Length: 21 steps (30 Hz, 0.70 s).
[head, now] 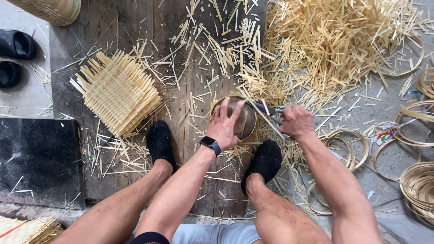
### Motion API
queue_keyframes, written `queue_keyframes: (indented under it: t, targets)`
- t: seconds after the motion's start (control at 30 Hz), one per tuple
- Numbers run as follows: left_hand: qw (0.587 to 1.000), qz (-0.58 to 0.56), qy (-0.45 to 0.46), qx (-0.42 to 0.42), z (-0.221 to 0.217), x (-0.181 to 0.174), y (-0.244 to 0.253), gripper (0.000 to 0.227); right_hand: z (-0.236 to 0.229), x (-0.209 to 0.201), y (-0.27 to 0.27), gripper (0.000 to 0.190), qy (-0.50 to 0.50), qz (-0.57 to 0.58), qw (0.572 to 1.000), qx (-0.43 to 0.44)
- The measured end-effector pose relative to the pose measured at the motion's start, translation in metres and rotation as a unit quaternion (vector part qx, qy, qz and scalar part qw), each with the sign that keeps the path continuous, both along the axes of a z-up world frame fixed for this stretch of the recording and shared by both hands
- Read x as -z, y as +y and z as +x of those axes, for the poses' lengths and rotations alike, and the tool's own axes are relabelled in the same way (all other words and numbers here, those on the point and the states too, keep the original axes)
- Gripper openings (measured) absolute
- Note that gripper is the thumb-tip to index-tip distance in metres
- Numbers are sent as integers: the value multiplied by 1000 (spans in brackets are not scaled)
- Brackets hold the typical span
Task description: The person sits on the floor and repeatedly assembles small round bamboo baskets. They place a woven bamboo mat onto a circular wooden mold, press it into shape, and use shears to trim the excess bamboo strips around the edge. The finished baskets are stacked nearby.
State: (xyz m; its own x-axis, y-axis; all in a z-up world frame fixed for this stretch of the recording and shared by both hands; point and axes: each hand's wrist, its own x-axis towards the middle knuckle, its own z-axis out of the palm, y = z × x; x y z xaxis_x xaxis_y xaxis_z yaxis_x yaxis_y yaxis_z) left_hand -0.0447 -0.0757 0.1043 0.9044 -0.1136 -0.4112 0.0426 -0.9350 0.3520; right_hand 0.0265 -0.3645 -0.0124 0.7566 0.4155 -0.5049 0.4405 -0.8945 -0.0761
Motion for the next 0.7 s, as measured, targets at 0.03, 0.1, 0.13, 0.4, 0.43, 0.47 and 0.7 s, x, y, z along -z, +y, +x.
queue_keyframes:
  t: [0.03,0.1,0.13,0.4,0.43,0.47,0.7]
  targets:
    - [996,-48,-11,-78,-5,0,-4,126,-2,-1,-2,26,-14,16,1000,7]
    - [961,-144,-34,-232,-15,4,-13,127,1,-16,-8,27,-43,48,998,20]
    - [962,-147,-45,-226,-19,7,-18,123,3,-24,-6,36,-114,82,990,-10]
    - [978,-133,-21,-161,-18,21,-13,111,1,14,-3,33,-17,-31,999,-26]
    - [980,-133,-12,-149,-17,18,-10,110,-3,21,-12,32,-3,-24,1000,-12]
    - [982,-134,-2,-136,-16,17,-7,109,-7,24,-17,32,10,-16,1000,2]
    - [980,-125,-23,-150,-19,18,-15,108,-18,-29,16,64,-68,84,994,34]
